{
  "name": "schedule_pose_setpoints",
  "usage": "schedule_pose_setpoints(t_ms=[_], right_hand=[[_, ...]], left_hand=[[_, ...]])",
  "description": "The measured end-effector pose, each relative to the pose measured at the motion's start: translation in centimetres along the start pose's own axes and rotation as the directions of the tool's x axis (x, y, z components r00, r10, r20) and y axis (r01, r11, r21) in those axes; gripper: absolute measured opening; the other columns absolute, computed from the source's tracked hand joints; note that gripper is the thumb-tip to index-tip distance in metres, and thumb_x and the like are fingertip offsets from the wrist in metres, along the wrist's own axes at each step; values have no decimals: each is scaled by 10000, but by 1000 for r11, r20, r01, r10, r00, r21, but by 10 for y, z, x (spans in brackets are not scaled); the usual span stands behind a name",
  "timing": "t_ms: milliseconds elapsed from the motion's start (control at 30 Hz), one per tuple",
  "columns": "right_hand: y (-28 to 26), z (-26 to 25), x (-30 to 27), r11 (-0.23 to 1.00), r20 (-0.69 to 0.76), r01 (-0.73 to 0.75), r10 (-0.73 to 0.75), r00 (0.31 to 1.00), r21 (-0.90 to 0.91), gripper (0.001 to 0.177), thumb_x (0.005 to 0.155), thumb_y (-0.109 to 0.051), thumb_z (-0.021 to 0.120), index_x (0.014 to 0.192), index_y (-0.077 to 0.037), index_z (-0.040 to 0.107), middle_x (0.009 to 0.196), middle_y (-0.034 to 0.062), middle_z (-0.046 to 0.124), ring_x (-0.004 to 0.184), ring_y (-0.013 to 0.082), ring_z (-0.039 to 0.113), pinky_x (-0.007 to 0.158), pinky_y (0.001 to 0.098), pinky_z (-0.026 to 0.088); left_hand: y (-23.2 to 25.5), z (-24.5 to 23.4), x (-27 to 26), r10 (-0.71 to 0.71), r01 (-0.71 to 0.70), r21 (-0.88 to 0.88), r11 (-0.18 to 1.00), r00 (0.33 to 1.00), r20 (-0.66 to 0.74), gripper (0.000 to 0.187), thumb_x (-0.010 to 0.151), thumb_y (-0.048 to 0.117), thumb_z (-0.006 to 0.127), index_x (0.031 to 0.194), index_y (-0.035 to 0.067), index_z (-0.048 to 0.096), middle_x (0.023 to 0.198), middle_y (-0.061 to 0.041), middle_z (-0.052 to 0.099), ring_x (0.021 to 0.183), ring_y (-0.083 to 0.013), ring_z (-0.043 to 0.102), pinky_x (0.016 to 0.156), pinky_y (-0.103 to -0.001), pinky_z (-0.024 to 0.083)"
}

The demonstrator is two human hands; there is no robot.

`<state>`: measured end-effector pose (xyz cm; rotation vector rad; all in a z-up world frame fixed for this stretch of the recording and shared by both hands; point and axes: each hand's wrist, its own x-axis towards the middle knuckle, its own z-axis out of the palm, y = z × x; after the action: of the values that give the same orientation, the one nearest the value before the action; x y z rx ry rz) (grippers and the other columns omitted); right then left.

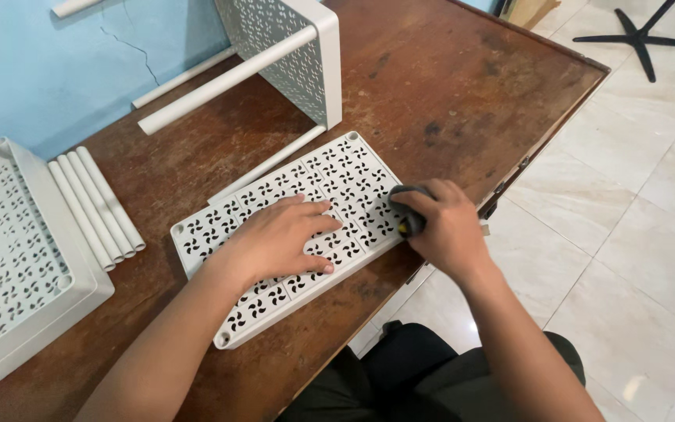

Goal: The person wipes a white perforated plastic tray with a cloth, then inserts it into a partially assembled white plastic shelving unit. They continue to wipe another tray and place it into the unit, completing the assembly of a two-tiered shelf.

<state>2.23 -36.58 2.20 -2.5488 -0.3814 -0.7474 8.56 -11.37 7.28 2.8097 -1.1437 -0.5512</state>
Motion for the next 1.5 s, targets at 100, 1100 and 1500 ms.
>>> schedule_pose_setpoints(t_ms=[100, 1100, 1500], right_hand=[[-24, 21, 0, 992, 68, 93, -99, 993, 82, 438, 630, -19, 775, 1047, -152, 774, 1015, 77, 705, 975, 321, 659, 846, 427, 562], [-25, 41, 35, 1000, 64, 24, -24, 998, -3, 389, 633, -49, 774, 1011, -143, 768, 934, 72, 700, 920, 305, 679, 781, 432, 572], [3, 24, 58, 997, 39, -43, 46, 998, -58, 448, 587, -19, 802, 1021, -123, 760, 960, 95, 706, 936, 342, 669, 791, 444, 564]], left_hand=[[1, -5, 1, 1, -1, 14, 1000, 1000, 4, 767, 730, 529, 821, 1399, 224, 604, 1574, -18, 423, 1470, -311, 350, 1228, -459, 272], [6, -14, 0, -49, 48, 5, 999, 996, 74, 768, 722, 474, 840, 1400, 204, 602, 1545, 10, 450, 1489, -294, 331, 1225, -460, 311], [5, -7, 6, -28, 27, 12, 1000, 997, 66, 829, 749, 501, 806, 1460, 211, 495, 1610, -2, 342, 1506, -327, 244, 1229, -497, 234]])
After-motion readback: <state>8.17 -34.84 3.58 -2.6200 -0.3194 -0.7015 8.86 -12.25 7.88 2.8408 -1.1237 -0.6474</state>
